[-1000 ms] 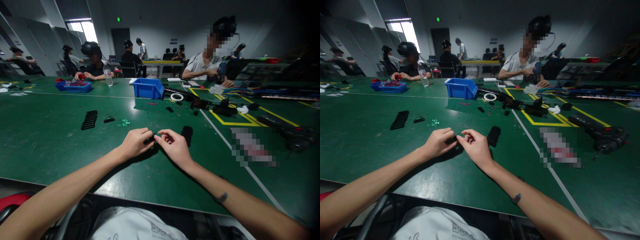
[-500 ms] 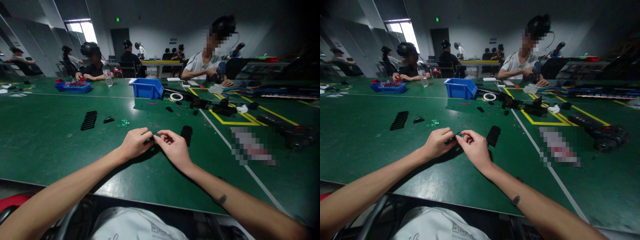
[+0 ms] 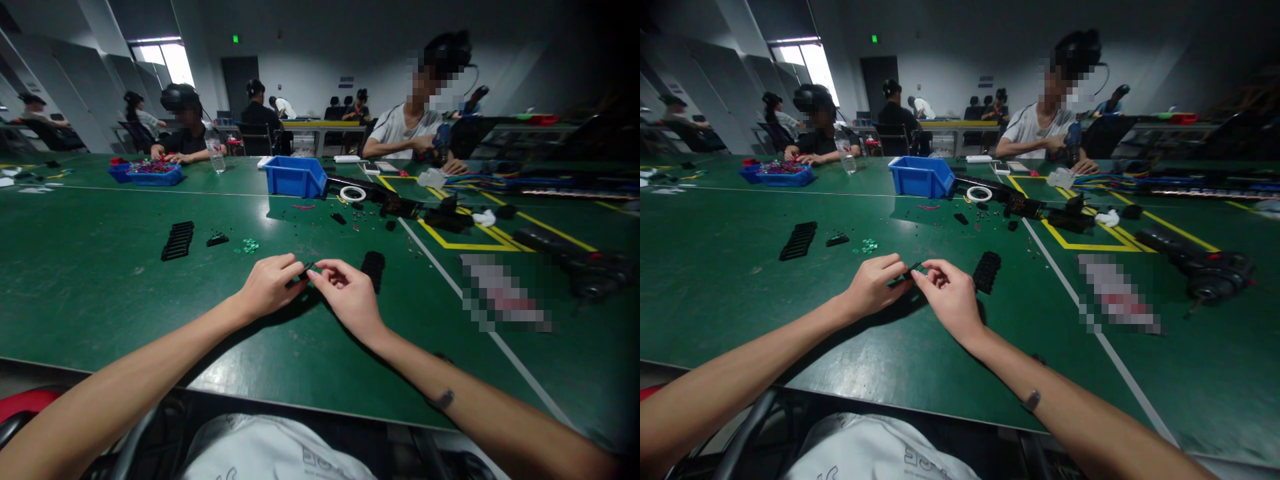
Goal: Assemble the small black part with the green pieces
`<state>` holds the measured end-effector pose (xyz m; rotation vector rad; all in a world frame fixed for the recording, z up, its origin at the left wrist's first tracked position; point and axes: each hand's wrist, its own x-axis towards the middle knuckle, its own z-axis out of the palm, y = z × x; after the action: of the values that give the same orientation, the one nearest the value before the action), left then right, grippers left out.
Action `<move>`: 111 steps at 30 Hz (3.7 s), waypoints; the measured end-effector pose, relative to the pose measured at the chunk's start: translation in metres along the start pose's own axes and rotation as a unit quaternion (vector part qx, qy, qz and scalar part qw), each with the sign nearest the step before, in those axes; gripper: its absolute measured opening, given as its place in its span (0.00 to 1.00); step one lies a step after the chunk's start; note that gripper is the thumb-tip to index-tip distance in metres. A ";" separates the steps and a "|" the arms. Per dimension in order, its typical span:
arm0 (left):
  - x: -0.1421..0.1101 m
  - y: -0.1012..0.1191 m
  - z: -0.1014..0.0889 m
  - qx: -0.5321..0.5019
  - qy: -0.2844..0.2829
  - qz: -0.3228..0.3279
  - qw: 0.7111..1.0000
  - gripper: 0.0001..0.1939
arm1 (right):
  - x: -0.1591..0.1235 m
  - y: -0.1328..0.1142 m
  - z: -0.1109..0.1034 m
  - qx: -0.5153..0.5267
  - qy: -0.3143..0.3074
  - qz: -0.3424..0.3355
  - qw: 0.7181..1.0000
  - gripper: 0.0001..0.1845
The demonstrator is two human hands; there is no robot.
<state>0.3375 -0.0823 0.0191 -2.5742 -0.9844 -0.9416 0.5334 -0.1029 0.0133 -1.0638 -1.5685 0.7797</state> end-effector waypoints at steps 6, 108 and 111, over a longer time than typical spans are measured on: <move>0.000 -0.001 0.001 0.017 0.010 0.006 1.000 0.12 | -0.001 -0.001 0.000 0.008 -0.002 0.004 1.000 0.18; 0.002 0.003 0.002 -0.006 0.037 -0.007 0.999 0.13 | 0.002 -0.002 -0.001 -0.023 0.039 -0.020 0.999 0.15; 0.002 0.003 0.002 -0.007 0.036 -0.005 0.999 0.13 | 0.003 -0.001 0.000 -0.016 0.037 -0.015 0.999 0.16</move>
<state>0.3416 -0.0830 0.0186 -2.5298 -0.9757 -1.0410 0.5331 -0.1009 0.0155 -1.0777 -1.5361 0.6898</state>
